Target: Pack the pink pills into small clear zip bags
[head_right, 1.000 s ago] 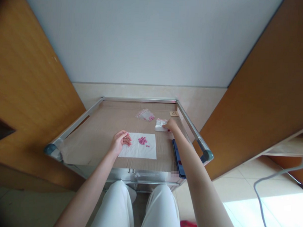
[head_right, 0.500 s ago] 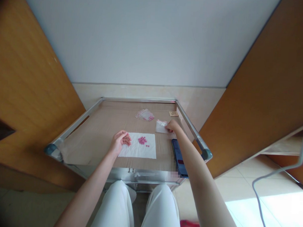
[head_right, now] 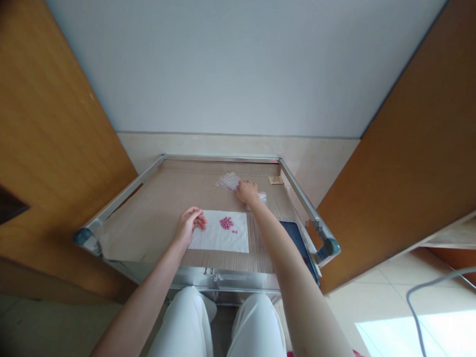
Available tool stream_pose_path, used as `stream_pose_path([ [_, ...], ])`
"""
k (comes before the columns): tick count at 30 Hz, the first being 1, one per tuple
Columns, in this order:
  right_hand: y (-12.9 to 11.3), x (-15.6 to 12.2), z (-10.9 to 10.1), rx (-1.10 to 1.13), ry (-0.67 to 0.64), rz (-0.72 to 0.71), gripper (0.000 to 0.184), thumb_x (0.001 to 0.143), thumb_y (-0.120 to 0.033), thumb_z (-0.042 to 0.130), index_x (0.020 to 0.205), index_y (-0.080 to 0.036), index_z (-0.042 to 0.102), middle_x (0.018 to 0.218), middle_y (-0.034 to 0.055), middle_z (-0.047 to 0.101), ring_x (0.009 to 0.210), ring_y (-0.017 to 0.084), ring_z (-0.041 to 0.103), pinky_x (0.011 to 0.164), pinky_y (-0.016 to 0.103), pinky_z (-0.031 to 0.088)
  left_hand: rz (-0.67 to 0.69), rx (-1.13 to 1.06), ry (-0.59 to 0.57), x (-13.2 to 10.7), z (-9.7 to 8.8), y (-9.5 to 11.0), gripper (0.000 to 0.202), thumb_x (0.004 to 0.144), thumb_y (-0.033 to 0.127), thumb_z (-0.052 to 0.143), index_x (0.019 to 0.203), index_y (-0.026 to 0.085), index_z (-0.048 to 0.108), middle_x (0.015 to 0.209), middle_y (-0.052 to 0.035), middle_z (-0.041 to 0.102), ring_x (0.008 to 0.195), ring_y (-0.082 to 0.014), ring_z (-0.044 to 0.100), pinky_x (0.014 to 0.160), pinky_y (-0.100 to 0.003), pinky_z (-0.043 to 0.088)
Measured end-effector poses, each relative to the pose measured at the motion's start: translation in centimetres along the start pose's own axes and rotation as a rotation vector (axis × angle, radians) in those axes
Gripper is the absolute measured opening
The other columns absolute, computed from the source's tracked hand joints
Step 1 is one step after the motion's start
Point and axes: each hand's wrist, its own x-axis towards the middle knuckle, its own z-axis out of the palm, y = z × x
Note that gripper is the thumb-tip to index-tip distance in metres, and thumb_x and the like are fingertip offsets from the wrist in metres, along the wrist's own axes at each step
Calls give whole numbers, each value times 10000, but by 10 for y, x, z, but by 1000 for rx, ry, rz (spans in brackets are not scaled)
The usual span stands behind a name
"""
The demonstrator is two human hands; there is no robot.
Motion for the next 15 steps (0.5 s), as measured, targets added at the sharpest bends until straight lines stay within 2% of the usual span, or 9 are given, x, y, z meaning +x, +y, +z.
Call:
stream_pose_path([
  [3,-16,3,7,-103,-18,-19,372,792,-355,400,1055,-104,476,1061,197,532,1048,285,419,852,411,247,-6,5,-5,0,0,0,224,672,364,529,680,145,483,500,-2,577,377,-106,516,382,-206,394],
  [6,-23,4,13,-167,-13,-8,325,816,-283,346,1045,-97,482,1056,200,531,1006,269,460,837,394,253,-1,7,-6,1,0,0,214,676,354,525,671,145,479,494,3,575,371,-104,512,375,-200,383],
  [10,-25,5,20,-166,4,-19,302,822,-175,282,1028,-116,495,1019,183,553,943,241,508,810,366,267,0,8,-15,1,0,0,205,679,346,521,666,146,479,497,3,579,369,-102,510,376,-198,379],
  [15,-21,5,23,-145,3,-57,274,814,-144,296,986,-123,509,975,163,579,898,235,533,785,353,294,7,8,-20,2,-1,-1,209,683,351,517,675,144,484,504,-3,584,374,-103,515,379,-196,379],
])
